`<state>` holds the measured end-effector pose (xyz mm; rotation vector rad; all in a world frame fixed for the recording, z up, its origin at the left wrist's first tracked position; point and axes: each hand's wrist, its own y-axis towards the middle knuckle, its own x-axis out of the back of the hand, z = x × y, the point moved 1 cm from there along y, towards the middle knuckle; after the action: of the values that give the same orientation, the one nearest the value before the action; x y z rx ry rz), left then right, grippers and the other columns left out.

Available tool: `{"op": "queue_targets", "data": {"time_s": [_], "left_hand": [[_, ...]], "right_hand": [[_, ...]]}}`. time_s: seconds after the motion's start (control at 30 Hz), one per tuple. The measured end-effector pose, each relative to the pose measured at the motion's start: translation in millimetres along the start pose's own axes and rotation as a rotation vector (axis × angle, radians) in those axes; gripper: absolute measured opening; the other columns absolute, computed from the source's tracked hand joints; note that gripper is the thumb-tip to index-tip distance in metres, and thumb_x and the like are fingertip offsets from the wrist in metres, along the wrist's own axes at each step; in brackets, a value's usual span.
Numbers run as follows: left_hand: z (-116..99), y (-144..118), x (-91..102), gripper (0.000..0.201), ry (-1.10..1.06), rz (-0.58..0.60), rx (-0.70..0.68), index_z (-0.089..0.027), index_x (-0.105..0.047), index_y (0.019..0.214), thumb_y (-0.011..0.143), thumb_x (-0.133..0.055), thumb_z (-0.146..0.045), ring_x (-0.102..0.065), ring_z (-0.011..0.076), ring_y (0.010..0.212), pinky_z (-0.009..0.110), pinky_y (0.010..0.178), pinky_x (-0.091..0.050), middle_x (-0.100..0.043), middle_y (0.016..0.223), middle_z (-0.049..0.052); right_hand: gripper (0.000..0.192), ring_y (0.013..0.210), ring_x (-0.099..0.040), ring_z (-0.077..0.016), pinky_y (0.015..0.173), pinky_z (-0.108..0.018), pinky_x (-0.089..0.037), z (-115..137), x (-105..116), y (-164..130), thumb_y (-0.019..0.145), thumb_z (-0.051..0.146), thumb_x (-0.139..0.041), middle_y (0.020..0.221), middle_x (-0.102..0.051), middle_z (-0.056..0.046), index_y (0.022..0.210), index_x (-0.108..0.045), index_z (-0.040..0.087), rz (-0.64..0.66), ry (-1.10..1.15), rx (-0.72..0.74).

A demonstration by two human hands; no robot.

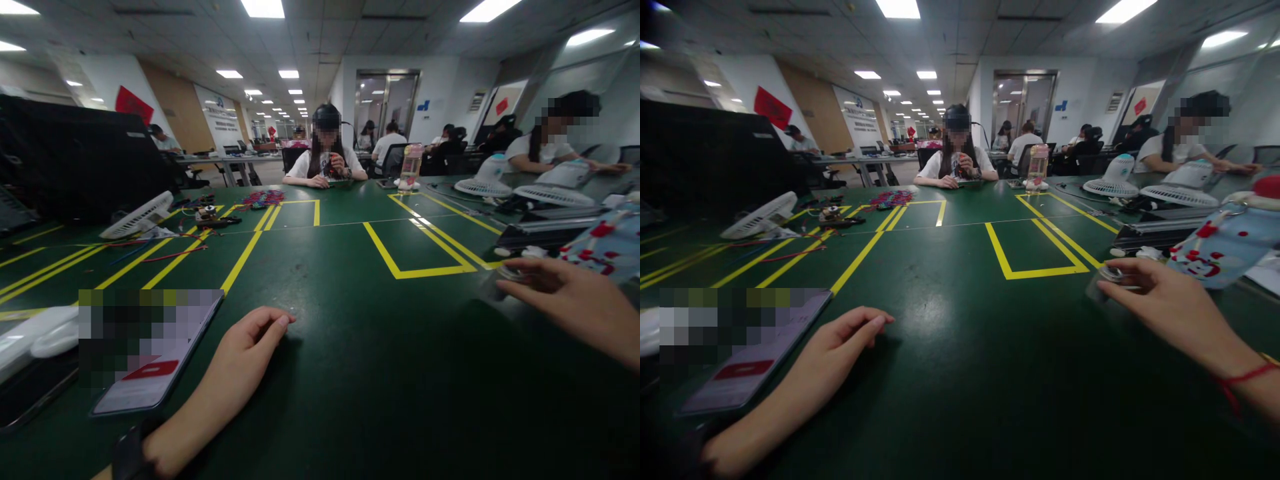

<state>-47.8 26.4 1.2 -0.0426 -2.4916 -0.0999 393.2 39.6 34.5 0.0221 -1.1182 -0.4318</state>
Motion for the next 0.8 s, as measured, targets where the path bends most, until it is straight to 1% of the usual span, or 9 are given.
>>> {"op": "queue_targets", "data": {"time_s": [0.07,0.23,0.33,0.4,0.47,0.57,0.67,0.73,0.8], "left_hand": [[-2,1,-0.7,0.027,0.007,0.000,0.001,-0.022,-0.065,0.090,0.088,-0.049,-0.043,-0.058,0.0213,0.074,0.030,0.068,-0.041,-0.065,0.083,0.001],[-3,1,-0.7,0.027,0.018,-0.002,-0.015,-0.023,-0.066,0.091,0.088,-0.050,-0.043,-0.059,0.0218,0.075,0.030,0.067,-0.043,-0.067,0.085,0.002],[-1,-1,0.7,0.024,0.016,-0.013,-0.055,-0.023,-0.066,0.091,0.089,-0.049,-0.040,-0.060,0.0223,0.079,0.030,0.069,-0.044,-0.068,0.087,0.002],[-3,-4,0.2,0.021,0.027,-0.024,-0.111,-0.023,-0.066,0.092,0.090,-0.049,-0.036,-0.060,0.0221,0.082,0.030,0.070,-0.045,-0.067,0.088,0.002],[-11,-5,-3.5,0.018,0.044,-0.022,-0.205,-0.024,-0.066,0.094,0.090,-0.050,-0.031,-0.059,0.0211,0.085,0.030,0.072,-0.045,-0.066,0.091,0.002],[-35,-6,-15.1,0.018,0.048,0.043,-0.352,-0.025,-0.066,0.100,0.089,-0.052,-0.026,-0.058,0.0187,0.086,0.030,0.077,-0.045,-0.062,0.095,0.002],[-62,-1,-26.0,0.017,0.028,0.140,-0.418,-0.027,-0.069,0.098,0.087,-0.056,-0.022,-0.058,0.0172,0.087,0.029,0.078,-0.046,-0.061,0.097,0.001],[-73,3,-27.7,0.014,0.012,0.136,-0.442,-0.025,-0.071,0.089,0.086,-0.059,-0.021,-0.057,0.0166,0.084,0.027,0.074,-0.045,-0.060,0.090,0.001],[-75,7,-25.6,0.011,0.000,0.082,-0.421,-0.025,-0.072,0.086,0.085,-0.061,-0.024,-0.057,0.0164,0.080,0.027,0.069,-0.045,-0.059,0.085,0.000]], "right_hand": [[0.054,0.083,-0.064,-0.0176,0.072,-0.029,-0.051,34,-13,-19,0.070,0.050,-0.065,0.104,-0.066,-0.008,0.115,-0.059,0.021,0.058,0.166,0.120],[0.044,0.090,-0.063,-0.0127,0.082,-0.026,-0.053,127,-53,-69,0.076,0.041,-0.062,0.109,-0.063,-0.004,0.116,-0.056,0.023,0.386,0.457,0.492],[0.034,0.090,-0.061,-0.0104,0.082,-0.025,-0.052,157,-72,-86,0.078,0.034,-0.060,0.106,-0.063,-0.001,0.111,-0.057,0.025,0.467,0.522,0.604],[0.034,0.090,-0.060,-0.0104,0.082,-0.026,-0.052,161,-82,-90,0.078,0.032,-0.059,0.106,-0.062,-0.001,0.111,-0.056,0.025,0.479,0.547,0.617],[0.046,0.093,-0.060,-0.0116,0.085,-0.028,-0.051,158,-89,-92,0.076,0.032,-0.062,0.108,-0.060,-0.003,0.120,-0.049,0.025,0.473,0.584,0.596],[0.063,0.096,-0.059,-0.0127,0.088,-0.030,-0.049,151,-96,-92,0.072,0.031,-0.067,0.109,-0.059,-0.004,0.127,-0.038,0.024,0.505,0.649,0.563],[0.052,0.096,-0.058,-0.0120,0.086,-0.029,-0.049,151,-97,-92,0.075,0.029,-0.064,0.109,-0.059,-0.003,0.121,-0.041,0.023,0.569,0.685,0.559],[0.044,0.094,-0.058,-0.0111,0.083,-0.028,-0.049,152,-95,-92,0.076,0.027,-0.062,0.107,-0.059,-0.003,0.116,-0.044,0.022,0.585,0.692,0.566],[0.040,0.091,-0.058,-0.0100,0.081,-0.026,-0.048,153,-91,-91,0.076,0.025,-0.061,0.105,-0.059,-0.001,0.113,-0.046,0.023,0.582,0.670,0.585]]}}
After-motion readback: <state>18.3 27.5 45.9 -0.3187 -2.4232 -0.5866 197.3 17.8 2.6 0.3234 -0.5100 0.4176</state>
